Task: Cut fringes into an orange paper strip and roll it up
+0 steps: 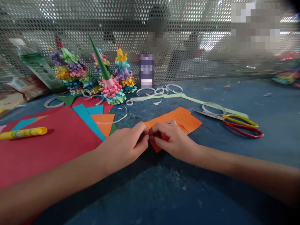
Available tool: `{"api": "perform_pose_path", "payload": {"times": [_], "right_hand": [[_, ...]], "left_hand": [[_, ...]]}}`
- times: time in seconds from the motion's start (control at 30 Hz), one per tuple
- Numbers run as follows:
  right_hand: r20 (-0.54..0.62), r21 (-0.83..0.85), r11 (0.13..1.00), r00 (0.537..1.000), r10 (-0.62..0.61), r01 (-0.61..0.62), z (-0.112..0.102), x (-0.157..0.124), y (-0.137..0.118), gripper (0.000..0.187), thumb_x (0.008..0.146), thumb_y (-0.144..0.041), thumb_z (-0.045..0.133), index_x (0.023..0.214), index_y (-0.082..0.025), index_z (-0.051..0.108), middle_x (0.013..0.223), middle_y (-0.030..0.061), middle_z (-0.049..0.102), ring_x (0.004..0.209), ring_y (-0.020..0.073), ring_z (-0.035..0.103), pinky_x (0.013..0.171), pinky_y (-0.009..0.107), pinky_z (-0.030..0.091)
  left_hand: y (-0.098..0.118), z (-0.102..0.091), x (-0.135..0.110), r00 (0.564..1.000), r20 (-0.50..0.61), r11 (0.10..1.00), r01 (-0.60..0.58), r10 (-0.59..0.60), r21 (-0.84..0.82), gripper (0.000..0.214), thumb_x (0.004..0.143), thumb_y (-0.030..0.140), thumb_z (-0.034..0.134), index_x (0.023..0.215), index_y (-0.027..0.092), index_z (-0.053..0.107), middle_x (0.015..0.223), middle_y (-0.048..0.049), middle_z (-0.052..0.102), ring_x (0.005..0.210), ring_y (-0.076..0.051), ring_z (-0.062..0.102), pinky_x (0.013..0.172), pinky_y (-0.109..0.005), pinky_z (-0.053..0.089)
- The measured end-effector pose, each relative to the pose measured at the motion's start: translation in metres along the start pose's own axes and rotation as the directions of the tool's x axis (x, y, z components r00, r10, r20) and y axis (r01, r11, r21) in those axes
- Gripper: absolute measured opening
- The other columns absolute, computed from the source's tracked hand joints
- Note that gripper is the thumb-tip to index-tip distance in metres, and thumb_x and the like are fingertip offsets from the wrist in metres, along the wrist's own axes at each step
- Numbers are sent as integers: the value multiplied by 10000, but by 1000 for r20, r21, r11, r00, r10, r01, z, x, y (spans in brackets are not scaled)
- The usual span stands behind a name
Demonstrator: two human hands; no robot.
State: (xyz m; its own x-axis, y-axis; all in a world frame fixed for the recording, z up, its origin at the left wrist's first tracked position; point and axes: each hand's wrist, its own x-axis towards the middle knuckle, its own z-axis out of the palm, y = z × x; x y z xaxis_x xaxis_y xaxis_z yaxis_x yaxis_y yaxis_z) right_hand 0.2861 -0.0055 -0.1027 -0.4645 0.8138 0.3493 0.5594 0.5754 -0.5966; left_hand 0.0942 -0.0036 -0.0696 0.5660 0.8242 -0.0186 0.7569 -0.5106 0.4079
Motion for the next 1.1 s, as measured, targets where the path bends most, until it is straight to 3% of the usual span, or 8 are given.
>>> {"api": "perform_pose_path", "payload": {"times": [0.13, 0.23, 0.3, 0.37, 0.57, 0.97, 1.1], "right_hand": [[-12, -8, 1000, 1000, -24, 24, 0, -2, -1, 34, 856, -193, 567, 881, -198, 589, 823, 0, 662, 723, 142, 539, 763, 334, 301], [-44, -4, 998, 997, -65, 65, 0, -3, 0, 77, 834, -153, 591, 892, -203, 590, 823, -11, 664, 727, 140, 546, 761, 324, 294], [-54, -8, 995, 994, -95, 95, 0, -4, 0, 103, 831, -117, 585, 886, -204, 585, 815, -27, 664, 720, 127, 551, 777, 321, 282], [-46, -7, 994, 993, -106, 105, 0, -4, -1, 110, 834, -103, 579, 884, -201, 582, 808, -36, 662, 720, 117, 558, 791, 321, 269], [-25, -4, 998, 997, -67, 67, -2, -2, -3, 81, 863, -139, 563, 797, -187, 573, 711, -55, 620, 642, 95, 525, 757, 306, 254], [-37, -89, 995, 999, -40, 36, -1, -5, -1, 109, 829, -149, 591, 748, -189, 529, 696, -54, 591, 636, 112, 463, 754, 298, 255], [-29, -99, 993, 998, -62, 59, -2, -6, -3, 110, 861, -168, 577, 761, -187, 533, 685, -54, 585, 623, 107, 470, 770, 304, 256]], "left_hand": [[-2, 3, 3, 991, 35, 938, 136, -131, -320, 179, 903, 361, 412, 822, 220, 486, 657, 46, 523, 559, -109, 483, 474, -223, 310], [-3, 4, 5, 962, 177, 787, 273, -209, -554, 190, 897, 365, 406, 832, 210, 495, 577, 70, 429, 435, -73, 354, 413, -206, 271], [-3, 5, 6, 925, 304, 675, 375, -228, -636, 176, 894, 348, 390, 821, 208, 469, 530, 88, 369, 378, -64, 265, 369, -208, 219], [-4, 6, 6, 912, 338, 644, 406, -235, -649, 170, 896, 339, 384, 815, 209, 459, 528, 88, 364, 380, -67, 266, 363, -210, 210], [-4, 9, 0, 987, 42, 867, 154, -152, -474, 163, 925, 376, 411, 884, 238, 487, 738, 49, 555, 661, -122, 520, 539, -234, 359], [1, 10, -7, 999, 32, 984, 44, -39, -172, 150, 946, 361, 368, 980, 249, 462, 759, 33, 613, 659, -167, 581, 535, -267, 317], [0, 8, -5, 999, 16, 967, 35, -32, -252, 153, 943, 325, 378, 924, 238, 502, 783, 31, 627, 691, -156, 584, 559, -258, 340]]}}
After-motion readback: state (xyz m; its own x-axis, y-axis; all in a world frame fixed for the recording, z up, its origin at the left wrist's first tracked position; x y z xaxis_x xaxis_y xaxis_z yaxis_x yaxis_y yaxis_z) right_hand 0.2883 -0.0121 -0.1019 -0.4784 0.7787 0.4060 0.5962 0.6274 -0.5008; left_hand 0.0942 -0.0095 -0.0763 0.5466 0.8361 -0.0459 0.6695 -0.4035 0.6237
